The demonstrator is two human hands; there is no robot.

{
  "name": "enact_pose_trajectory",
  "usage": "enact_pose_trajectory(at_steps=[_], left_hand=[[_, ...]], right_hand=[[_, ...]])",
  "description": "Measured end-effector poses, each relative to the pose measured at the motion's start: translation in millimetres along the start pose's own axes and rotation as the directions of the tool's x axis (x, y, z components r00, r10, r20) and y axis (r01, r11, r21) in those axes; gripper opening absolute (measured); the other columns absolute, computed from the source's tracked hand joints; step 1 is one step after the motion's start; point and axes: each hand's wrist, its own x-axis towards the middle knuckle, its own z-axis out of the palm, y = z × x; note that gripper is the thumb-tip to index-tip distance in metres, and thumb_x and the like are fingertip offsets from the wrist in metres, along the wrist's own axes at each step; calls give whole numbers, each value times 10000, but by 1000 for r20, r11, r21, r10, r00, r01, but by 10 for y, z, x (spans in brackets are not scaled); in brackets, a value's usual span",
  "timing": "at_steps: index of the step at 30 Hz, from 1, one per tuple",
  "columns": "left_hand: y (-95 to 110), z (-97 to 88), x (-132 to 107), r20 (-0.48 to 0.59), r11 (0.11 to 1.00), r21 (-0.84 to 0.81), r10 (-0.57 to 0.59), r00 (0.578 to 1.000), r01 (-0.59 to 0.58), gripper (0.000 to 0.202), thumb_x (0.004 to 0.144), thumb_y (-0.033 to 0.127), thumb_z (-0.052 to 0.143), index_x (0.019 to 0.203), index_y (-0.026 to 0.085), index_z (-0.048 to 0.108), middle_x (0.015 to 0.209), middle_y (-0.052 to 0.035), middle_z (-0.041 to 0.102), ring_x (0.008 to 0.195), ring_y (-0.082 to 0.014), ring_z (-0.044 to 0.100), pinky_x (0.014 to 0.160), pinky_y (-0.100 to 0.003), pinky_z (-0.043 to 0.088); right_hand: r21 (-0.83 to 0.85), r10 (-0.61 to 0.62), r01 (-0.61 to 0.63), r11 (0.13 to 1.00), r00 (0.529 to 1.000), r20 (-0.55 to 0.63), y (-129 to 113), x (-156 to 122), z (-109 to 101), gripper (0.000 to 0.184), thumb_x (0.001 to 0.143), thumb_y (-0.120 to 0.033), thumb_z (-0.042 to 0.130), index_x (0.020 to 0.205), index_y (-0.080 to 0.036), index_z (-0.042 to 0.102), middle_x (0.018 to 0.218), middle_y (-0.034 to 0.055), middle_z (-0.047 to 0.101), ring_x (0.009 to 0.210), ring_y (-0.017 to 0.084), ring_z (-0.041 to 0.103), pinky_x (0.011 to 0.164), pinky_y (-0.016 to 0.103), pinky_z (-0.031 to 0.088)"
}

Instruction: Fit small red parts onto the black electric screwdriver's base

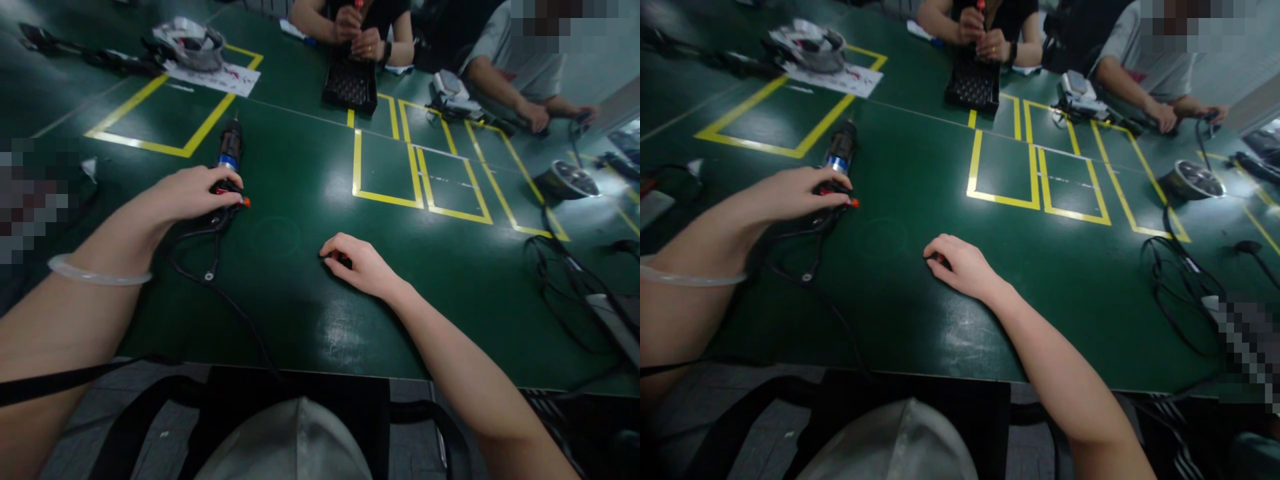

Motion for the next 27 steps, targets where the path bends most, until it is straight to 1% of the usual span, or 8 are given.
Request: enact_pose_trajectory(at_steps=[4, 7, 9, 12, 14, 18, 23, 27], left_hand=[[539, 76, -21, 34, 999, -7, -34, 999, 34, 577, 908, 672, 451, 1339, 320, 600, 1108, -72, 614, 1000, -242, 619, 873, -358, 481], [938, 128, -91, 52, 1000, -10, -14, 999, 14, 584, 872, 713, 474, 1322, 363, 603, 1127, -92, 612, 1007, -290, 639, 849, -387, 490], [1176, 159, -163, 49, 1000, -1, 5, 999, -5, 559, 879, 706, 471, 1313, 380, 606, 1135, -86, 607, 982, -302, 648, 834, -400, 494], [1465, 200, -280, 33, 1000, 24, 16, 999, -17, 496, 898, 661, 490, 1304, 403, 614, 1122, -74, 603, 929, -301, 657, 815, -404, 496], [1599, 224, -348, 17, 999, 40, 33, 999, -34, 485, 907, 637, 509, 1313, 396, 619, 1090, -76, 604, 922, -300, 657, 826, -405, 495], [1703, 254, -425, -8, 993, 64, 97, 995, -96, 505, 939, 616, 492, 1357, 359, 611, 1052, -89, 610, 934, -300, 657, 840, -395, 491], [1635, 263, -414, -23, 982, 75, 174, 984, -172, 483, 1051, 478, 274, 1432, 384, 556, 1052, -77, 639, 887, -259, 662, 823, -386, 482], [1561, 256, -382, -36, 970, 112, 219, 975, -214, 492, 1061, 451, 275, 1494, 378, 498, 1076, -69, 680, 919, -249, 672, 823, -368, 471]], right_hand=[[-17, 15, -16, 1000, 999, -33, 6, 8, -2, 103, 939, -149, 539, 1004, -194, 604, 1009, 57, 648, 877, 169, 600, 785, 304, 482], [-36, 43, -45, 998, 997, -60, 11, 8, -1, 111, 931, -147, 546, 1015, -197, 600, 1026, 60, 641, 900, 177, 597, 789, 309, 485], [-56, 63, -67, 996, 996, -69, 9, 8, 3, 136, 927, -160, 563, 1052, -207, 587, 1069, 63, 634, 923, 184, 593, 801, 318, 489], [-108, 77, -85, 990, 994, -73, 0, 11, 20, 191, 906, -203, 624, 1085, -216, 560, 1099, 66, 616, 951, 200, 583, 825, 337, 490], [-158, 79, -89, 983, 994, -70, -4, 14, 36, 203, 889, -224, 656, 1062, -214, 551, 1075, 66, 608, 950, 210, 573, 821, 345, 483], [-234, 61, -69, 970, 997, -40, -8, 19, 54, 121, 891, -192, 621, 980, -217, 544, 991, 56, 599, 929, 219, 548, 779, 331, 454], [-208, 70, -73, 975, 997, -23, -13, 15, 10, 111, 856, -132, 586, 912, -213, 533, 943, 39, 576, 881, 196, 537, 759, 307, 426], [-153, 78, -83, 985, 996, -39, 11, 12, -32, 106, 839, -132, 585, 874, -208, 521, 878, 19, 545, 808, 170, 524, 719, 284, 412]])
